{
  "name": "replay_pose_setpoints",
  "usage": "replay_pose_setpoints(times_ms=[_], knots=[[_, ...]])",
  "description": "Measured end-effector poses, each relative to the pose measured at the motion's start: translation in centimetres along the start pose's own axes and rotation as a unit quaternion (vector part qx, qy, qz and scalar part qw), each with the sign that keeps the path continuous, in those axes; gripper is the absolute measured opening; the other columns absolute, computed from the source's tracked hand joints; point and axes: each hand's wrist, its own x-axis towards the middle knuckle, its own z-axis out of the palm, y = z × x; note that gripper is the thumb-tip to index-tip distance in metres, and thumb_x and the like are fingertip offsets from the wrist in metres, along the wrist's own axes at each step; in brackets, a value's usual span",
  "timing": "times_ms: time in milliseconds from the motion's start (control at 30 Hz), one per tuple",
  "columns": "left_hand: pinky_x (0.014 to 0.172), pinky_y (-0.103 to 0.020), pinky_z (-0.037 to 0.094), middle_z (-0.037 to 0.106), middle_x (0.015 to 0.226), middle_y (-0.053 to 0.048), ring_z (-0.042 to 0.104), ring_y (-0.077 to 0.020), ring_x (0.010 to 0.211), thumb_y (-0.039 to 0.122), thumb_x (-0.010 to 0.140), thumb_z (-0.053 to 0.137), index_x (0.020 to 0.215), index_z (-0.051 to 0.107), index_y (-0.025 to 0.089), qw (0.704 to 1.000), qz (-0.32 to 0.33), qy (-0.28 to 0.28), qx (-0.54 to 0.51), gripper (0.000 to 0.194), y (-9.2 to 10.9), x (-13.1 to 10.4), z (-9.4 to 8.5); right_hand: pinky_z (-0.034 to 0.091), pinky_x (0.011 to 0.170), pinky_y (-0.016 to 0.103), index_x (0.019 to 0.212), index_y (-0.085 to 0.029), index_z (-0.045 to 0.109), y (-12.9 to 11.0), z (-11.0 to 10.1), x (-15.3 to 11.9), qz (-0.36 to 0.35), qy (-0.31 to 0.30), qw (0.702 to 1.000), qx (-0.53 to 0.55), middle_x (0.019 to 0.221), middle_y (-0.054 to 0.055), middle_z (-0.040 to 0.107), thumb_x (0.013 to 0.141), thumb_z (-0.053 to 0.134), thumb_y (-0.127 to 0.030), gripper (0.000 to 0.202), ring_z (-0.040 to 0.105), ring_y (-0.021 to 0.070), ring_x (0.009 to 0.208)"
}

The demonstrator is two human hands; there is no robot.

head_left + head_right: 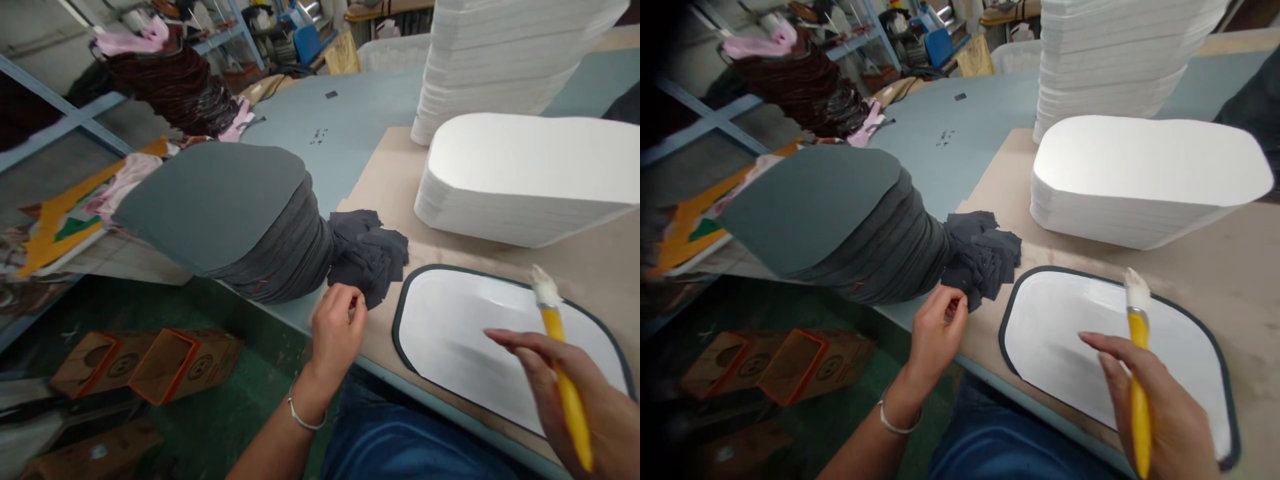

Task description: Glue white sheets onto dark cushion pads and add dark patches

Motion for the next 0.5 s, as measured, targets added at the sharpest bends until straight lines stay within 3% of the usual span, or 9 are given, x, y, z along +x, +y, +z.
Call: replay_pose_setpoints(times_ms=[133,267,367,433,500], knots=[[0.08,-0.033,0.049,0.063,0.085,-0.006,0.061,-0.021,0.086,0.014,0.1,0.05,0.087,0.059,0.019,0.991,0.124,-0.038,-0.018,0.017,5.1,-0.9,1.3,0.055,0.096,0.041,0.117,-0.028,0.054,-4.2,1.2,1.5,-0.085,0.05,0.989,0.106,0.121,0.008,0.072,0.1,0.061,-0.043,0.024,0.07,0.026,0.112],[0.087,-0.038,0.052,0.063,0.094,-0.008,0.062,-0.0222,0.094,0.015,0.101,0.051,0.091,0.061,0.019,0.977,0.177,-0.075,-0.09,0.014,8.6,-1.7,3.2,0.058,0.084,0.031,0.112,-0.025,0.053,-5.0,1.8,1.5,-0.052,0.087,0.984,0.144,0.106,0.005,0.068,0.1,0.061,-0.028,0.015,0.07,0.0185,0.097],[0.083,-0.034,0.054,0.063,0.118,-0.012,0.064,-0.0223,0.106,0.021,0.099,0.056,0.111,0.059,0.019,0.957,0.06,-0.131,-0.251,0.013,9.8,-1.8,4.6,0.058,0.079,0.023,0.108,-0.024,0.054,-4.2,1.2,0.9,-0.016,0.13,0.975,0.18,0.099,0.002,0.063,0.098,0.063,-0.021,0.014,0.069,0.0143,0.093],[0.074,-0.029,0.053,0.066,0.118,-0.012,0.066,-0.0188,0.096,0.026,0.098,0.059,0.121,0.053,0.019,0.903,-0.073,-0.209,-0.368,0.024,10.1,-1.6,5.8,0.057,0.077,0.02,0.107,-0.024,0.053,-3.4,0.7,0.6,0.003,0.151,0.968,0.199,0.098,0.001,0.062,0.097,0.065,-0.02,0.017,0.068,0.0113,0.089],[0.066,-0.024,0.05,0.067,0.101,-0.006,0.063,-0.0138,0.08,0.024,0.096,0.06,0.122,0.051,0.019,0.842,-0.169,-0.271,-0.435,0.028,10.3,-1.2,7.2,0.056,0.074,0.017,0.106,-0.024,0.052,-2.3,0.6,0.5,0.022,0.157,0.966,0.204,0.099,0.001,0.063,0.097,0.066,-0.02,0.017,0.066,0.0084,0.081]])
